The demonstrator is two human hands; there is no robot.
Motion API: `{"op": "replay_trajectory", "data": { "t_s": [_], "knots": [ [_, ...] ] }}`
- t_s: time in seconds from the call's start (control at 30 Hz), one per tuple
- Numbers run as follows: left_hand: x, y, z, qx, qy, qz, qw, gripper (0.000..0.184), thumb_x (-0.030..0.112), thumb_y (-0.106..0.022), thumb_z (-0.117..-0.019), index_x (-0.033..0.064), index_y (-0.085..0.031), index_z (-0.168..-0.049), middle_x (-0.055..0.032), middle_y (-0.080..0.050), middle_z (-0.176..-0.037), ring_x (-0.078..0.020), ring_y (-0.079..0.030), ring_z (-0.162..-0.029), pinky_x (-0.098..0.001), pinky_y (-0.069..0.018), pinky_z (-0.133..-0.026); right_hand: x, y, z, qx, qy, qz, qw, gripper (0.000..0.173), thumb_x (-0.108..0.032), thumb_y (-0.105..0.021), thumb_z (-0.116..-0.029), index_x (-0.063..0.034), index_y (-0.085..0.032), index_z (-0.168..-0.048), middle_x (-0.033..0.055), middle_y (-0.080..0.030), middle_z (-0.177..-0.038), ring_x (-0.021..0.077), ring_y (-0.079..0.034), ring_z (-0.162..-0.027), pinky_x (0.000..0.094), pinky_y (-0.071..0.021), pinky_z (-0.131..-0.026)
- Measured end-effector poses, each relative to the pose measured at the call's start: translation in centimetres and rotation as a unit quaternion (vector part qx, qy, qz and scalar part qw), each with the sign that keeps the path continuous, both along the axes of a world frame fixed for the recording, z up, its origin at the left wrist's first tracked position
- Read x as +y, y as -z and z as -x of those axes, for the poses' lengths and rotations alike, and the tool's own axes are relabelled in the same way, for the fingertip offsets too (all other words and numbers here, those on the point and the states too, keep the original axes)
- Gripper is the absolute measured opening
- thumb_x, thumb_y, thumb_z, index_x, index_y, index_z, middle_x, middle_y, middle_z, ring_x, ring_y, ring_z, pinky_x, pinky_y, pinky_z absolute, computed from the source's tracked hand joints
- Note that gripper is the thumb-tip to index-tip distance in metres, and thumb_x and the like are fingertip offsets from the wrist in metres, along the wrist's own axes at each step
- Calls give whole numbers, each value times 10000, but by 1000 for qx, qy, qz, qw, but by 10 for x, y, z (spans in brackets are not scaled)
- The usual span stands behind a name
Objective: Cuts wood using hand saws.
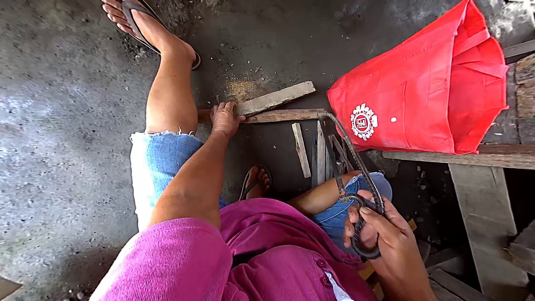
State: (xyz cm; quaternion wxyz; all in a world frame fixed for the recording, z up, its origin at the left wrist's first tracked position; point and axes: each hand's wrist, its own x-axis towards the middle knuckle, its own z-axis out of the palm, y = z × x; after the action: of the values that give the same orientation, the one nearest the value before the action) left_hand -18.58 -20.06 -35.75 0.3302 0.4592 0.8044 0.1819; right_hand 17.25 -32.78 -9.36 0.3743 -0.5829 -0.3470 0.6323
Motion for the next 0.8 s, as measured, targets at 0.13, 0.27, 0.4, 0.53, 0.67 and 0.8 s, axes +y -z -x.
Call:
{"op": "replay_trajectory", "data": {
  "t_s": [0.13,0.27,0.4,0.53,0.67,0.8],
  "knots": [
    [-2,-1,3,-4,-9,-5,1000,568,279,-763,-949,56,-572,-1435,-260,-545,-1458,-480,-420,-1427,-666,-310,-1174,0,6,8,39,26,54,997,317,33,-299,-998,25,-430,-1287,88,-638,-727,197,-652,-483,363,-580,-398],
    [-4,0,6,-14,-8,-18,1000,569,273,-762,-954,36,-568,-1434,-264,-551,-1452,-477,-432,-1421,-637,-330,-1178,20,33,27,10,0,53,999,294,34,-316,-1006,25,-431,-1276,82,-617,-721,175,-623,-465,331,-558,-385],
    [-8,0,10,-26,-7,-37,999,572,269,-760,-958,24,-565,-1436,-255,-561,-1448,-467,-459,-1402,-606,-344,-1182,36,53,42,-55,-45,44,997,312,48,-347,-1017,16,-373,-1326,60,-573,-711,153,-591,-450,306,-548,-386],
    [-6,3,9,-18,-5,-39,999,576,280,-767,-953,29,-570,-1432,-254,-578,-1419,-460,-468,-1392,-604,-363,-1168,45,67,44,-89,-72,38,993,321,56,-392,-1006,10,-380,-1324,58,-560,-703,143,-573,-445,290,-540,-395],
    [-5,2,10,-12,5,-33,999,570,278,-766,-953,43,-572,-1434,-239,-572,-1439,-455,-450,-1413,-617,-355,-1167,47,80,42,-119,-96,8,988,350,60,-422,-989,20,-381,-1334,43,-552,-690,128,-561,-442,274,-533,-399],
    [-5,-2,13,-15,1,-40,999,560,275,-750,-967,21,-567,-1432,-249,-568,-1446,-458,-458,-1410,-610,-348,-1178,59,91,44,-143,-122,-5,982,394,54,-428,-980,8,-382,-1369,37,-551,-676,130,-569,-457,275,-533,-418]
  ]
}}
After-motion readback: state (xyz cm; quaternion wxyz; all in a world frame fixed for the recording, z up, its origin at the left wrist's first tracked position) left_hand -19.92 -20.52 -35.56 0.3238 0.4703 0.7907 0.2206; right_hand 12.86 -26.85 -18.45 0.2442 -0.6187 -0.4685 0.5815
